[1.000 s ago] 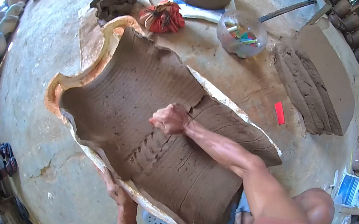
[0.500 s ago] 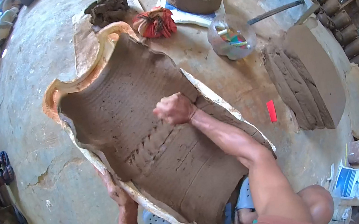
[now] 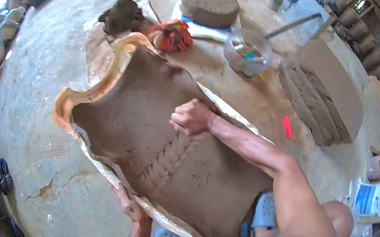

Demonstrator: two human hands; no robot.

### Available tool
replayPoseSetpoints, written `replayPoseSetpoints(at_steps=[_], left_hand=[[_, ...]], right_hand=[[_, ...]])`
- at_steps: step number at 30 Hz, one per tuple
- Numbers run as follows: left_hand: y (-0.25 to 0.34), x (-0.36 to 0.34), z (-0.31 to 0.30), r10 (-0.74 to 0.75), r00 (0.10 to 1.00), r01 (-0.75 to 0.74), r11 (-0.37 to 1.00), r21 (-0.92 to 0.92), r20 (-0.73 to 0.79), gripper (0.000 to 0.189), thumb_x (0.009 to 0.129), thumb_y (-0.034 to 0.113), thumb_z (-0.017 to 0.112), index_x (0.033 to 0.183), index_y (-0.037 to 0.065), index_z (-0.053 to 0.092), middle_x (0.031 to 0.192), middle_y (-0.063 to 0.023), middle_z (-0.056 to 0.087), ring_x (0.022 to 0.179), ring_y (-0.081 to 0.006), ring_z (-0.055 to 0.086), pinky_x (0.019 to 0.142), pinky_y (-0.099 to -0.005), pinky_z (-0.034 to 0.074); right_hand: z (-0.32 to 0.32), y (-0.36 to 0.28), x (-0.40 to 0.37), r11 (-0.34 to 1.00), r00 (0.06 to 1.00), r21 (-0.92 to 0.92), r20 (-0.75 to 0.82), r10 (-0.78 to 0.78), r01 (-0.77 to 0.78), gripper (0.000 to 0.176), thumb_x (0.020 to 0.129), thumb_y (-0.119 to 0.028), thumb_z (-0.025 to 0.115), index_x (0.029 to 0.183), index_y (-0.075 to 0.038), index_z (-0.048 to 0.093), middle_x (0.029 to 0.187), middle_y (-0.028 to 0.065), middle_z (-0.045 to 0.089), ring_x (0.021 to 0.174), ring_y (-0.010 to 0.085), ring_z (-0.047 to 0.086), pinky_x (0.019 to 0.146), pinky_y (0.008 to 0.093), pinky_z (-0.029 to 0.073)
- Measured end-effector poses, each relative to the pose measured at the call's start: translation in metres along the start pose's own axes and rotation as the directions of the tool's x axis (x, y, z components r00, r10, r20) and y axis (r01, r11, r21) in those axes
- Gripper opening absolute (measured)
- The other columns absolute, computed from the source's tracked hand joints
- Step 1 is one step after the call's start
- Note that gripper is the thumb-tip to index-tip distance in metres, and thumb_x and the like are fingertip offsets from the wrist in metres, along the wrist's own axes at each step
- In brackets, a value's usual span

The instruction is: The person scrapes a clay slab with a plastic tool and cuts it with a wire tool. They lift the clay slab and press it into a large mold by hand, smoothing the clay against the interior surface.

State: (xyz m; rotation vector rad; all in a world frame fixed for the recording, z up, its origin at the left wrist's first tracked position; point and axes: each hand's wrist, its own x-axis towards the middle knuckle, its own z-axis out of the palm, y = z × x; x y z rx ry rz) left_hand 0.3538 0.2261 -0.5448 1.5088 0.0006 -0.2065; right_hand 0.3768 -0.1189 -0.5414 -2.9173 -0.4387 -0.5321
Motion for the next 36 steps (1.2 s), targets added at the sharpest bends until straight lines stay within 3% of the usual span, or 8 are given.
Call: replayPoseSetpoints(at_steps=[5,8,12,16,19,24,27,36], left_hand=[[-0.008,0.0,-0.009,-0.007,1.0,0.004,0.994,-0.111,-0.027,0.068,0.116,0.029,0.034,0.172,0.002,0.007,0.18,-0.0147,0.01,0.165,-0.0256,0.013,0.134,-0.0397,0.013],[-0.01,0.001,-0.008,-0.013,0.999,0.005,0.984,-0.176,-0.042,0.068,0.115,0.022,0.036,0.173,0.004,0.007,0.18,-0.0143,0.008,0.166,-0.0276,0.007,0.134,-0.04,0.008],[0.004,0.006,-0.005,-0.006,0.999,0.003,0.999,-0.052,-0.05,0.068,0.114,0.022,0.035,0.172,0.002,0.007,0.18,-0.0153,0.006,0.166,-0.0285,0.006,0.134,-0.0405,0.006],[0.006,0.0,-0.006,-0.009,1.0,0.008,0.998,-0.069,-0.017,0.069,0.114,0.022,0.035,0.172,0.0,0.004,0.18,-0.0173,0.004,0.166,-0.0301,0.004,0.134,-0.0414,0.005],[0.011,-0.003,-0.007,-0.017,1.0,0.017,0.994,-0.103,-0.005,0.069,0.113,0.021,0.033,0.172,-0.001,0.002,0.18,-0.0186,0.003,0.166,-0.0312,0.004,0.134,-0.0418,0.005],[0.018,0.0,-0.006,-0.024,1.0,0.024,1.0,-0.015,-0.011,0.071,0.113,0.023,0.034,0.171,-0.003,0.001,0.18,-0.0189,0.005,0.166,-0.0319,0.004,0.133,-0.0414,0.006],[0.014,0.0,-0.006,-0.06,0.998,0.058,0.993,-0.107,-0.023,0.072,0.112,0.023,0.036,0.17,-0.004,0.002,0.18,-0.0186,0.005,0.166,-0.0319,0.004,0.133,-0.0412,0.006],[0.008,0.009,-0.015,0.038,0.998,-0.033,0.995,-0.098,0.049,0.076,0.111,0.025,0.038,0.17,-0.004,0.0,0.179,-0.0211,0.005,0.166,-0.0319,0.004,0.133,-0.0416,0.004]], right_hand=[[0.007,-0.053,0.036,1.0,0.997,-0.013,0.08,0.003,-0.002,0.025,0.097,-0.03,0.067,0.108,-0.007,0.074,0.119,0.0155,0.073,0.118,0.0327,0.069,0.103,0.054,0.053],[0.051,-0.038,0.064,0.896,0.965,-0.366,0.163,-0.205,0.252,0.07,0.103,-0.055,0.058,0.16,-0.016,0.05,0.177,0.0103,0.027,0.167,0.0359,0.005,0.129,0.0711,-0.004],[0.062,0.025,0.072,0.855,0.909,-0.502,0.405,0.097,0.133,0.099,0.094,-0.082,0.045,0.17,-0.02,0.034,0.18,0.0108,0.019,0.167,0.0357,0.001,0.13,0.0683,-0.006],[0.056,-0.004,0.084,0.971,0.941,-0.207,0.336,-0.045,0.121,0.098,0.096,-0.082,0.041,0.17,-0.018,0.034,0.18,0.0142,0.015,0.167,0.0378,0.0,0.128,0.0703,-0.007],[0.056,0.03,0.101,0.774,0.872,-0.602,0.468,0.145,0.195,0.1,0.097,-0.082,0.038,0.169,-0.013,0.034,0.18,0.0136,0.016,0.167,0.0364,0.003,0.129,0.0699,-0.007],[0.04,-0.003,0.129,0.862,0.775,-0.506,0.539,0.328,-0.013,0.1,0.099,-0.082,0.033,0.167,-0.009,0.036,0.179,0.0119,0.019,0.167,0.0337,0.006,0.129,0.0681,-0.008],[0.063,0.009,0.155,0.866,0.943,-0.418,0.294,-0.155,0.273,0.102,0.097,-0.083,0.037,0.168,-0.009,0.035,0.18,0.0122,0.017,0.167,0.0342,0.004,0.129,0.068,-0.007],[0.073,0.017,0.193,0.879,0.931,-0.476,0.309,0.193,-0.024,0.095,0.101,-0.076,0.041,0.165,-0.005,0.04,0.179,0.0121,0.022,0.166,0.0319,0.012,0.129,0.071,0.002]])
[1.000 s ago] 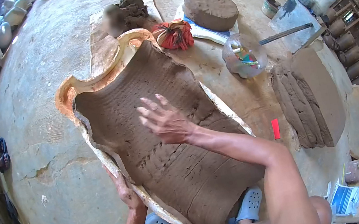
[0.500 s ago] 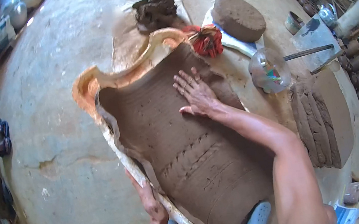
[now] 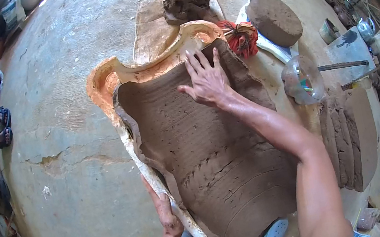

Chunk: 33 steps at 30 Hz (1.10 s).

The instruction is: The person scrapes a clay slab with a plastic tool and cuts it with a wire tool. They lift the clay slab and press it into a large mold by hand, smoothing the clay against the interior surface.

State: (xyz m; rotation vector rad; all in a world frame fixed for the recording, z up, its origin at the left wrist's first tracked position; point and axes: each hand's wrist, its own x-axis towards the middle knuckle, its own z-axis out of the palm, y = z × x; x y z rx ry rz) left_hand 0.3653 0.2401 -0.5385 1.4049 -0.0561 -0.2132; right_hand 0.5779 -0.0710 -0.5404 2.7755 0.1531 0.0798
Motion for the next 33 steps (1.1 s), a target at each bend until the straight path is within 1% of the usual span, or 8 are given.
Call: replayPoseSetpoints(at_steps=[6,13,16,21,24,27,28,33], left_hand=[[0.005,0.073,-0.012,-0.013,0.999,0.016,0.996,0.086,-0.033,0.073,0.114,0.026,0.037,0.171,-0.004,0.003,0.179,-0.0208,0.009,0.166,-0.0305,0.007,0.133,-0.0396,0.007],[0.014,0.065,-0.008,-0.031,0.999,0.038,0.978,0.205,-0.038,0.067,0.115,0.02,0.031,0.171,-0.004,0.001,0.179,-0.0215,0.01,0.166,-0.0304,0.01,0.132,-0.037,0.009],[0.008,0.07,-0.005,0.068,0.997,-0.064,0.993,0.103,-0.03,0.066,0.115,0.018,0.03,0.17,-0.005,0.001,0.179,-0.0208,0.009,0.166,-0.0299,0.009,0.133,-0.0371,0.009],[-0.018,0.049,-0.024,0.041,0.999,-0.036,0.959,0.281,-0.012,0.064,0.117,0.022,0.03,0.169,-0.007,0.008,0.178,-0.0218,0.01,0.165,-0.0275,0.011,0.134,-0.0381,0.011],[0.001,0.064,-0.011,0.002,0.999,0.002,0.997,0.082,-0.047,0.064,0.117,0.022,0.03,0.169,-0.007,0.008,0.178,-0.0212,0.011,0.165,-0.0272,0.011,0.133,-0.0379,0.011],[0.01,0.066,-0.008,-0.042,0.998,0.044,0.999,0.027,-0.055,0.065,0.117,0.022,0.031,0.17,-0.007,0.007,0.178,-0.0205,0.011,0.165,-0.027,0.011,0.133,-0.0377,0.011],[0.011,0.066,-0.008,-0.054,0.997,0.056,0.998,0.023,-0.054,0.065,0.117,0.022,0.031,0.17,-0.006,0.006,0.178,-0.0203,0.011,0.165,-0.0269,0.011,0.133,-0.0377,0.011],[0.014,0.067,-0.007,-0.088,0.994,0.084,0.995,-0.057,-0.059,0.066,0.116,0.021,0.032,0.17,-0.006,0.005,0.178,-0.0192,0.011,0.165,-0.0264,0.011,0.133,-0.0374,0.01]], right_hand=[[0.03,-0.023,0.062,0.962,0.843,0.272,-0.522,0.126,0.025,0.087,0.104,-0.071,0.042,0.162,-0.005,0.046,0.177,0.0138,0.027,0.165,0.0373,0.016,0.128,0.0718,0.004],[0.075,-0.046,0.077,0.978,0.95,0.208,-0.304,0.074,-0.01,0.086,0.103,-0.074,0.04,0.168,-0.016,0.038,0.177,0.0121,0.028,0.165,0.0391,0.016,0.128,0.0727,0.0],[0.048,-0.069,0.088,0.721,0.816,0.69,-0.452,0.36,0.063,0.08,0.108,-0.068,0.034,0.17,-0.017,0.032,0.177,0.0108,0.028,0.165,0.0398,0.017,0.127,0.0724,0.003],[0.076,-0.105,0.099,0.855,0.894,0.517,-0.359,0.267,-0.047,0.081,0.108,-0.068,0.036,0.171,-0.017,0.03,0.177,0.0124,0.027,0.165,0.0408,0.015,0.128,0.0708,0.002],[0.048,-0.099,0.095,0.411,0.801,0.897,-0.364,0.476,0.164,0.073,0.111,-0.058,0.037,0.17,-0.016,0.032,0.176,0.014,0.029,0.162,0.0428,0.024,0.128,0.0682,0.002],[0.058,-0.14,0.106,0.575,0.672,0.797,-0.528,0.519,0.182,0.07,0.113,-0.056,0.034,0.171,-0.017,0.032,0.175,0.0154,0.03,0.161,0.0452,0.025,0.128,0.0689,0.005],[0.05,-0.149,0.106,0.648,0.905,0.755,-0.202,0.374,-0.099,0.07,0.112,-0.058,0.036,0.17,-0.019,0.032,0.175,0.0163,0.032,0.162,0.0426,0.026,0.127,0.0701,0.01],[0.043,-0.146,0.116,0.6,0.856,0.797,-0.355,0.377,0.066,0.067,0.115,-0.054,0.028,0.172,-0.018,0.026,0.175,0.0174,0.03,0.162,0.035,0.027,0.129,0.0669,0.014]])
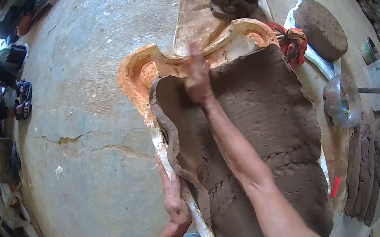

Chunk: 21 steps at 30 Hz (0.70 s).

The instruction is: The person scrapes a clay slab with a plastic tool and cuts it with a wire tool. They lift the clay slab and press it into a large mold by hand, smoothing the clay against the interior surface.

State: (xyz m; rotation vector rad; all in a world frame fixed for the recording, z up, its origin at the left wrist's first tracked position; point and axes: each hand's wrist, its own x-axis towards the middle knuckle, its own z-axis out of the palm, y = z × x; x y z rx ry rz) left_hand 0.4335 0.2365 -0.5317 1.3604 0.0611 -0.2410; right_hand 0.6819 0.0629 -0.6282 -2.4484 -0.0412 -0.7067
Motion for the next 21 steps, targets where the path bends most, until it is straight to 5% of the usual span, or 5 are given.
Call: replayPoseSetpoints(at_steps=[7,14,16,18,21], left_hand=[[0.001,0.0,0.005,-0.057,0.998,0.055,0.995,-0.085,-0.031,0.068,0.115,0.021,0.033,0.17,-0.005,0.003,0.178,-0.0177,0.012,0.165,-0.0258,0.011,0.133,-0.037,0.009],[0.008,0.002,0.004,-0.03,1.0,0.03,0.996,-0.079,-0.006,0.066,0.116,0.022,0.034,0.17,-0.005,0.007,0.178,-0.0179,0.014,0.165,-0.0257,0.012,0.133,-0.0368,0.01],[0.009,0.003,0.007,-0.029,1.0,0.029,0.997,-0.077,-0.002,0.066,0.116,0.022,0.034,0.17,-0.005,0.009,0.178,-0.018,0.015,0.164,-0.0257,0.012,0.133,-0.0367,0.01],[0.009,0.003,0.007,-0.017,1.0,0.017,0.996,-0.09,0.002,0.066,0.116,0.022,0.034,0.17,-0.005,0.008,0.178,-0.0178,0.015,0.164,-0.0255,0.013,0.133,-0.0367,0.011],[0.006,0.002,0.006,-0.01,1.0,0.01,0.988,-0.156,0.002,0.067,0.116,0.021,0.035,0.171,-0.003,0.006,0.178,-0.0171,0.015,0.164,-0.0251,0.014,0.132,-0.0366,0.012]], right_hand=[[-0.005,-0.054,-0.005,0.944,0.967,0.211,0.07,0.244,-0.253,0.071,0.117,-0.049,0.011,0.171,-0.003,0.015,0.178,0.0188,0.017,0.165,0.0321,0.017,0.135,0.0404,0.007],[0.011,-0.038,-0.003,0.846,0.923,0.412,0.32,0.214,-0.339,0.056,0.119,-0.033,0.02,0.173,-0.016,0.021,0.179,0.0169,0.016,0.166,0.0339,0.011,0.135,0.0524,0.004],[-0.011,-0.075,0.009,0.755,0.96,0.616,0.008,0.279,-0.225,0.056,0.118,-0.024,0.03,0.173,-0.016,0.022,0.18,0.0156,0.012,0.166,0.0336,0.012,0.135,0.0511,0.005],[0.044,-0.027,0.013,0.869,0.945,0.41,-0.281,-0.168,0.277,0.058,0.118,-0.029,0.029,0.173,-0.014,0.018,0.181,0.0157,0.008,0.166,0.0325,0.009,0.135,0.0504,0.006],[-0.045,-0.044,-0.007,0.632,0.976,0.773,-0.175,0.129,0.055,0.073,0.114,-0.053,0.014,0.173,-0.01,0.004,0.181,0.0143,-0.001,0.166,0.0324,0.001,0.134,0.0495,-0.001]])
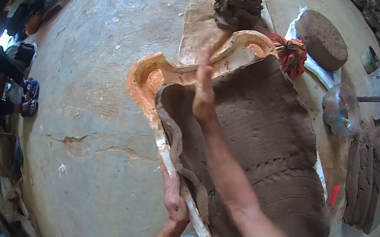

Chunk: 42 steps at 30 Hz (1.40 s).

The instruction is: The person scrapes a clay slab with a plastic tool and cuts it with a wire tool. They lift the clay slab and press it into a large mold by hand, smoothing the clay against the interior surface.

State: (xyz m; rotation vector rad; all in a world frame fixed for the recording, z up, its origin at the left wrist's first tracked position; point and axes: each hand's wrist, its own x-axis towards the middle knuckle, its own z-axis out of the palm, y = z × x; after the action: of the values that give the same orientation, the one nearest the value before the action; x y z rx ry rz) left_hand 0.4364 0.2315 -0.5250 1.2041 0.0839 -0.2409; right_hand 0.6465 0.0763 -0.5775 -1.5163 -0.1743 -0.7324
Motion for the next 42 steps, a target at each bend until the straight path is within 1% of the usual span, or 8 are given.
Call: replayPoseSetpoints(at_steps=[7,14,18,22,31,33,34,42], left_hand=[[-0.005,0.003,0.001,0.026,0.999,-0.023,0.992,-0.126,0.022,0.067,0.116,0.022,0.033,0.172,-0.001,0.003,0.178,-0.0159,0.015,0.163,-0.0248,0.016,0.132,-0.0371,0.015],[-0.012,0.004,-0.002,0.01,1.0,-0.009,0.992,-0.128,0.009,0.065,0.118,0.032,0.025,0.173,0.003,0.005,0.178,-0.0121,0.017,0.163,-0.0246,0.018,0.133,-0.0378,0.015],[-0.026,-0.001,-0.017,-0.04,0.999,0.039,0.999,0.025,0.022,0.065,0.119,0.04,0.022,0.174,0.009,0.006,0.177,-0.0084,0.019,0.162,-0.0247,0.021,0.133,-0.038,0.015],[-0.021,0.0,-0.008,0.039,0.999,-0.039,0.999,-0.017,-0.016,0.066,0.119,0.046,0.025,0.174,0.012,0.011,0.176,-0.0078,0.023,0.159,-0.0255,0.029,0.132,-0.0388,0.021],[-0.031,-0.001,-0.027,-0.095,0.993,0.109,0.974,-0.197,0.075,0.069,0.117,0.052,0.029,0.171,0.009,0.024,0.171,-0.008,0.033,0.153,-0.026,0.039,0.129,-0.0405,0.031],[-0.058,0.002,-0.046,0.175,0.982,-0.185,0.966,0.181,0.073,0.067,0.118,0.049,0.029,0.171,0.008,0.023,0.171,-0.0077,0.033,0.153,-0.0257,0.039,0.13,-0.0401,0.03],[-0.046,0.003,-0.032,0.227,0.954,-0.168,0.945,-0.279,0.195,0.068,0.118,0.049,0.03,0.171,0.009,0.022,0.172,-0.007,0.033,0.153,-0.0257,0.04,0.13,-0.0398,0.029],[-0.039,0.009,-0.025,-0.118,0.993,0.113,0.974,-0.199,-0.015,0.069,0.116,0.056,0.029,0.167,0.01,0.035,0.165,-0.008,0.045,0.149,-0.0267,0.046,0.127,-0.04,0.034]], right_hand=[[0.023,-0.073,-0.042,0.958,0.864,-0.124,0.415,0.286,-0.257,0.083,0.112,-0.065,0.006,0.173,-0.01,0.004,0.181,0.0127,-0.007,0.166,0.0313,-0.012,0.132,0.0483,-0.011],[-0.006,-0.082,-0.07,0.91,0.947,0.268,0.144,0.285,-0.315,0.089,0.109,-0.07,0.006,0.173,-0.008,0.005,0.181,0.0128,-0.005,0.166,0.0317,-0.008,0.133,0.0426,-0.008],[0.0,-0.096,-0.065,0.936,0.821,0.145,0.534,0.2,-0.322,0.098,0.105,-0.076,0.003,0.172,-0.005,0.003,0.181,0.0126,-0.003,0.166,0.0273,-0.005,0.134,0.0408,-0.004],[-0.03,-0.131,-0.069,0.926,0.936,0.14,0.067,0.345,-0.352,0.1,0.101,-0.081,0.003,0.174,-0.013,0.007,0.181,0.0131,0.007,0.166,0.0333,0.001,0.134,0.0504,-0.003],[-0.054,-0.147,-0.104,0.94,0.953,0.213,0.204,0.224,-0.267,0.097,0.105,-0.077,0.01,0.173,-0.007,0.005,0.181,0.0159,0.001,0.167,0.0307,-0.002,0.134,0.0455,-0.001],[-0.031,-0.148,-0.134,0.986,0.937,-0.025,0.31,0.162,-0.162,0.097,0.106,-0.076,0.012,0.173,-0.006,0.004,0.181,0.0165,-0.001,0.167,0.0301,-0.003,0.134,0.0444,-0.001],[-0.017,-0.149,-0.15,0.988,0.904,-0.119,0.406,0.135,-0.094,0.097,0.106,-0.075,0.012,0.172,-0.005,0.004,0.181,0.0168,-0.001,0.167,0.0298,-0.003,0.134,0.0438,-0.001],[-0.051,-0.142,-0.134,0.98,0.947,0.023,0.261,0.185,-0.197,0.09,0.11,-0.069,0.018,0.172,-0.003,0.014,0.181,0.0168,0.001,0.167,0.0311,-0.003,0.133,0.0486,-0.004]])
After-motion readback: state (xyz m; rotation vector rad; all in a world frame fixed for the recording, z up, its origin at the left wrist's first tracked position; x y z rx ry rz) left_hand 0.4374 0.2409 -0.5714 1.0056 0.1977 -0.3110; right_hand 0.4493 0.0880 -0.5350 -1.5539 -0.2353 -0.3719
